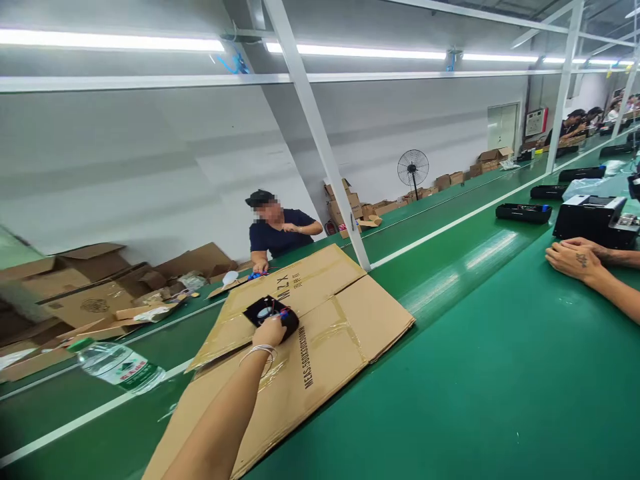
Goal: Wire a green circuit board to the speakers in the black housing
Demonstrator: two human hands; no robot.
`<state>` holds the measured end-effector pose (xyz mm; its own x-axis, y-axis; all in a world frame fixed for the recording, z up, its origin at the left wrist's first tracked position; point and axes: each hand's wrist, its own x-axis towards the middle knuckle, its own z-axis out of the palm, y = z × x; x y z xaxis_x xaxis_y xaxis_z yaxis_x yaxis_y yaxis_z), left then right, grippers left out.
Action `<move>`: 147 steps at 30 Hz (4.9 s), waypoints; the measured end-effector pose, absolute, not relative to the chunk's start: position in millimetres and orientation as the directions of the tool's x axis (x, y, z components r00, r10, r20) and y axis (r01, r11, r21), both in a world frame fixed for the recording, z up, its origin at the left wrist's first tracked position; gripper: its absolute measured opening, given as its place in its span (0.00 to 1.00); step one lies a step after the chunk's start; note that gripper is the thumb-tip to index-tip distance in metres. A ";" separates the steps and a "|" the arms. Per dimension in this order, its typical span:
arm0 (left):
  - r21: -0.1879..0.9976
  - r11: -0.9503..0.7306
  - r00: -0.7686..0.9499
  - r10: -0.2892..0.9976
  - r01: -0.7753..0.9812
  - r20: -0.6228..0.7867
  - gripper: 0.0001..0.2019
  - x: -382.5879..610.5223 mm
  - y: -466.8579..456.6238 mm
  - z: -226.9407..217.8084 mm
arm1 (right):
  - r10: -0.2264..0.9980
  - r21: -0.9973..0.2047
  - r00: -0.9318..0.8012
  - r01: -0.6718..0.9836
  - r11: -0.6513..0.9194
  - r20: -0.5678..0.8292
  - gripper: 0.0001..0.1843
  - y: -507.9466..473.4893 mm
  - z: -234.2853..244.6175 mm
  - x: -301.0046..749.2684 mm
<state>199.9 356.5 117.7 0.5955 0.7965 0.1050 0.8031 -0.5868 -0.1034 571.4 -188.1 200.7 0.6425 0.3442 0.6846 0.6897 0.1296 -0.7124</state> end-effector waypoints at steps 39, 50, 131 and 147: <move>0.953 -0.052 0.739 0.644 0.299 -0.197 0.20 -22.9 55.7 173.9 | 0.759 -0.568 0.152 0.758 0.322 0.633 0.17 -11.6 121.5 140.2; 0.689 0.511 0.537 0.818 -0.514 -0.206 0.17 -14.2 54.5 179.4 | 0.941 -0.891 0.225 0.432 0.137 0.254 0.10 -2.8 108.7 158.2; 0.951 0.092 0.440 0.897 -0.294 0.049 0.08 23.9 24.7 132.1 | 0.680 -0.127 -0.215 0.901 0.416 0.701 0.18 -13.8 132.3 156.3; 0.945 0.226 0.815 0.484 0.236 -0.319 0.20 49.5 5.8 154.0 | 0.982 -0.082 0.133 0.986 -0.145 -0.138 0.09 -57.7 146.7 281.3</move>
<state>49.5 5.8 154.0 0.8147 0.4843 -0.3190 0.2360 0.2255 0.9452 281.3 -57.7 146.7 0.1329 0.9815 -0.1378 0.9860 -0.1451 -0.0823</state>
